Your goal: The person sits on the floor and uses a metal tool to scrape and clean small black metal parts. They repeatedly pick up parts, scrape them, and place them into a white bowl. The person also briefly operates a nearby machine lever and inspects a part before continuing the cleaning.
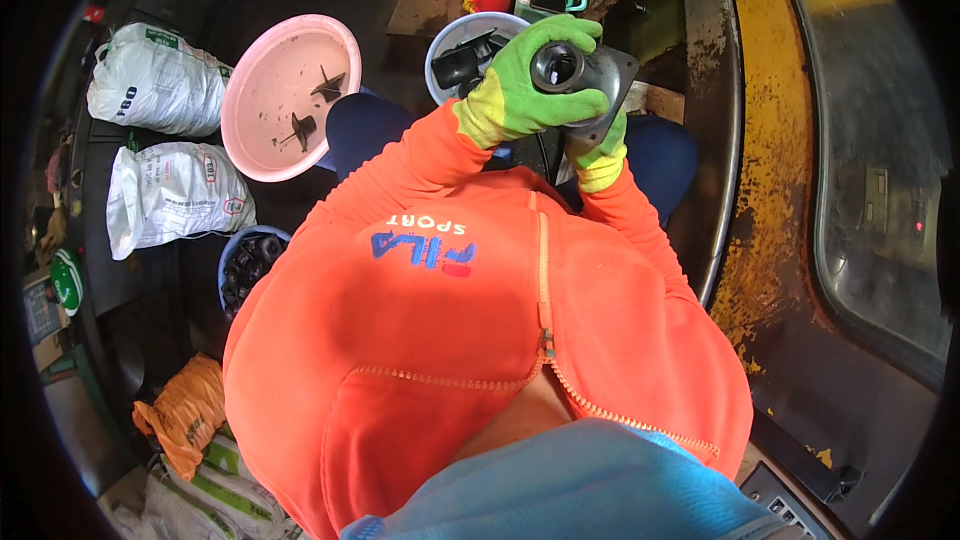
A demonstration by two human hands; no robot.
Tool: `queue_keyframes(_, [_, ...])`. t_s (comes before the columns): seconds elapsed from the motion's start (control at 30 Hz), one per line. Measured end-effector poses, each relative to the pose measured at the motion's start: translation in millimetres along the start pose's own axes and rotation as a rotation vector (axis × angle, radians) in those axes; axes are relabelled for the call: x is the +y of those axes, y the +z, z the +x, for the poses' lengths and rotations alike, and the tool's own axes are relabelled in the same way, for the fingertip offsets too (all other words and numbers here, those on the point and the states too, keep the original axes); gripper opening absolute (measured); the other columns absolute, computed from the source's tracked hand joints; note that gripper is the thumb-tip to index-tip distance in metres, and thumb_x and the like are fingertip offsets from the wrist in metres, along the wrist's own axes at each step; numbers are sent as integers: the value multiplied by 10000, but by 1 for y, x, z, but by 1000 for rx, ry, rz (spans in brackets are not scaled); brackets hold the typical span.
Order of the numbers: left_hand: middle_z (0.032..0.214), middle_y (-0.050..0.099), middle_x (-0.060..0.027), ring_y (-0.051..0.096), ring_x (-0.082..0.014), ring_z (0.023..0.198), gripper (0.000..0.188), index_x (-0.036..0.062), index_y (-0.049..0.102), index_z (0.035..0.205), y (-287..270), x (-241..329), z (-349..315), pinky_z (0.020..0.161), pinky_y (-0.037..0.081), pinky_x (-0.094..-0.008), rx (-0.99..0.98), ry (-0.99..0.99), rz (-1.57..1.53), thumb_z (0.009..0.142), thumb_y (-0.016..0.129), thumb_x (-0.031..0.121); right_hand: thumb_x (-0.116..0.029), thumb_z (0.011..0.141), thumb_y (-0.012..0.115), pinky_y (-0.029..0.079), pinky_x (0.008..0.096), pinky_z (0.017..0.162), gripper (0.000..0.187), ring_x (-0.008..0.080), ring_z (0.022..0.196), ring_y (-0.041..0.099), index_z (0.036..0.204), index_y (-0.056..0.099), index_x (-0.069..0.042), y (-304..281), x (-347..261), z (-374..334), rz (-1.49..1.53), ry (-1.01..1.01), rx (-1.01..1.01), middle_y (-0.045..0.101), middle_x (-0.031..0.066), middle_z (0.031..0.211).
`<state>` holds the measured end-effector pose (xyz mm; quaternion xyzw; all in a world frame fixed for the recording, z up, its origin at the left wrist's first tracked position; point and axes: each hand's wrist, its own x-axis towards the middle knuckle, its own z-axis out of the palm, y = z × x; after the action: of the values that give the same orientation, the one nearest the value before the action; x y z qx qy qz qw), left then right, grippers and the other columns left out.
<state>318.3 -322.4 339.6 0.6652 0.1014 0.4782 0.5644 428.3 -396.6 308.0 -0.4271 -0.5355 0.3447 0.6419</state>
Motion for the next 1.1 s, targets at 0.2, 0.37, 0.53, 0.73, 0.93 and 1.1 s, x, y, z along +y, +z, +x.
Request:
queue_keyframes(0.2, [1114,608,-106,595,-180,986,507,19,567,1089,19,-10,8,845,484,-305,72,54,279,655,817,100,-199,892,568,489,287,792,338,195,969,597,1188,504,-46,-5,7,12,-63,-44,207,599,73,1069])
queue_keyframes(0.37, [1091,611,-105,600,-191,980,491,9,573,1077,24,-12,17,836,488,-304,62,95,356,650,805,76,-169,838,622,491,296,773,315,179,908,594,1108,539,-28,-16,4,25,-217,-81,177,600,68,994])
queue_keyframes(0.53, [1073,620,-112,603,-197,975,460,13,575,1057,17,-11,22,830,490,-316,-56,59,275,653,790,61,-149,811,654,492,297,781,363,175,927,592,1128,527,-25,-27,-6,28,-439,-163,-8,598,65,1017])
queue_keyframes(0.73, [1043,626,-116,609,-212,956,422,29,576,1037,0,-8,31,815,492,-330,-332,97,159,661,767,50,-144,718,740,493,313,796,430,193,948,599,1100,578,-33,-44,-13,22,-332,-73,-266,611,74,1037])
queue_keyframes(0.93, [1121,596,-133,589,-232,1012,416,34,601,1003,-13,3,36,855,467,-337,-765,-58,-140,631,769,114,-182,622,829,484,326,840,613,171,1006,581,1164,566,-69,-49,6,10,-158,131,-483,591,54,1105])
queue_keyframes(1.1, [1154,598,-142,533,-269,1116,486,41,612,1067,-13,-3,53,992,385,-372,-1063,-127,-409,599,740,72,-198,606,845,481,316,819,680,150,980,576,1202,538,-87,-29,12,-7,-706,-127,-280,577,37,1095])
